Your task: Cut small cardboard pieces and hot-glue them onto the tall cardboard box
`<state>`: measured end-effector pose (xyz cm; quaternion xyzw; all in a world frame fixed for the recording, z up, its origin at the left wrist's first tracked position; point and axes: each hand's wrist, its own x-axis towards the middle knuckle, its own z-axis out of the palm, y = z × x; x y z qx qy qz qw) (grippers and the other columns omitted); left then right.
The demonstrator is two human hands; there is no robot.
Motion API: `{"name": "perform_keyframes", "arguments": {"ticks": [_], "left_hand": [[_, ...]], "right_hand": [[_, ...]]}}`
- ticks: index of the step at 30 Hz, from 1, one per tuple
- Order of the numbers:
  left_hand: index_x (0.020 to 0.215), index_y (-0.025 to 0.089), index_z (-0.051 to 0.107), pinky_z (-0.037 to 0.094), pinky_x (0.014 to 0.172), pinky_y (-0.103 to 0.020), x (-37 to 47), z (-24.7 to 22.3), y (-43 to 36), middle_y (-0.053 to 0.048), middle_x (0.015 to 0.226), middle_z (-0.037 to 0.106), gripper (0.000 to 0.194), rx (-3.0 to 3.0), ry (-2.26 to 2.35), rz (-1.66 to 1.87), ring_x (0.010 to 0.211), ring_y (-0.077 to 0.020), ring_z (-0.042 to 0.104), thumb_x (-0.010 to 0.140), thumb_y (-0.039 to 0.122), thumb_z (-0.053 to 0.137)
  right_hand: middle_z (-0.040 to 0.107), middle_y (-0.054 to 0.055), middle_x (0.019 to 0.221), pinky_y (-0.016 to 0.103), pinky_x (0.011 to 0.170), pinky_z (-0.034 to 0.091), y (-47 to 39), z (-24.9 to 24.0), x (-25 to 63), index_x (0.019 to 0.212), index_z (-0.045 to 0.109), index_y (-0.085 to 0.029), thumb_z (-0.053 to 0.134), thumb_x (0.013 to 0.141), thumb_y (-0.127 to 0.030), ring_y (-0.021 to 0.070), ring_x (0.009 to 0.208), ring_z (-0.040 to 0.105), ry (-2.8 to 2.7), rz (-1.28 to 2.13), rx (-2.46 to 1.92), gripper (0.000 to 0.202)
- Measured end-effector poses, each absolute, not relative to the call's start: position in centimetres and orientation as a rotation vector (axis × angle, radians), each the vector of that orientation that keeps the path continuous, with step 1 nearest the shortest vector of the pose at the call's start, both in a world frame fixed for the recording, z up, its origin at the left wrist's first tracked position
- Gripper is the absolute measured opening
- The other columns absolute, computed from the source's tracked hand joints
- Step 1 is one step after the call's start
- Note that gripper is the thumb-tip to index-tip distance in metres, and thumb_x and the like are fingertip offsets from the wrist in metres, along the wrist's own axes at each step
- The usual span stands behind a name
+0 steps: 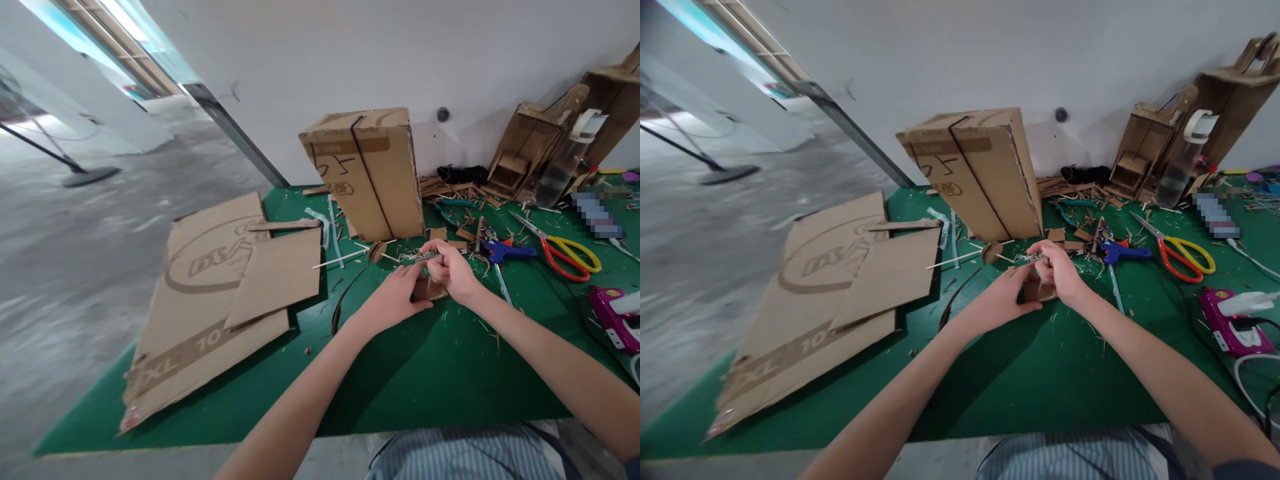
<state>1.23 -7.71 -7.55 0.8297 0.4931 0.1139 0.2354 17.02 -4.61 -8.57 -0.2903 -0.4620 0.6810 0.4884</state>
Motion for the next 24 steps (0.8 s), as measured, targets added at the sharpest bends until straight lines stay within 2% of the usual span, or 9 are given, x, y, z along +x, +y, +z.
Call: {"name": "perform_keyframes", "arguments": {"ticks": [13,18,24], "left_hand": [[0.142,0.018,0.038,0.048,0.09,-0.044,1.23,-7.64,-7.63,-0.014,0.126,0.058,0.075,2.247,1.342,0.329,0.113,-0.0321,0.055,0.077,0.036,0.071],[0.135,0.017,0.045,0.048,0.092,-0.045,1.23,-7.88,-7.58,-0.015,0.126,0.058,0.066,2.279,1.356,0.321,0.114,-0.033,0.055,0.077,0.037,0.07],[0.133,0.017,0.046,0.047,0.092,-0.047,1.27,-8.0,-7.58,-0.014,0.125,0.059,0.064,2.29,1.36,0.343,0.114,-0.033,0.056,0.077,0.038,0.07]], "right_hand": [[0.019,-0.015,0.038,0.025,0.04,0.009,-4.62,-9.07,16.86,0.084,0.05,-0.023,0.042,0.084,-0.043,0.0088,0.036,0.01,-1.123,1.601,-0.688,0.022],[0.021,-0.014,0.038,0.024,0.04,0.01,-4.64,-9.42,16.73,0.085,0.052,-0.022,0.042,0.085,-0.039,0.0087,0.036,0.011,-1.154,1.583,-0.714,0.019],[0.021,-0.015,0.038,0.024,0.039,0.009,-4.64,-9.64,16.7,0.085,0.051,-0.022,0.041,0.085,-0.038,0.009,0.036,0.011,-1.167,1.586,-0.712,0.018]]}}
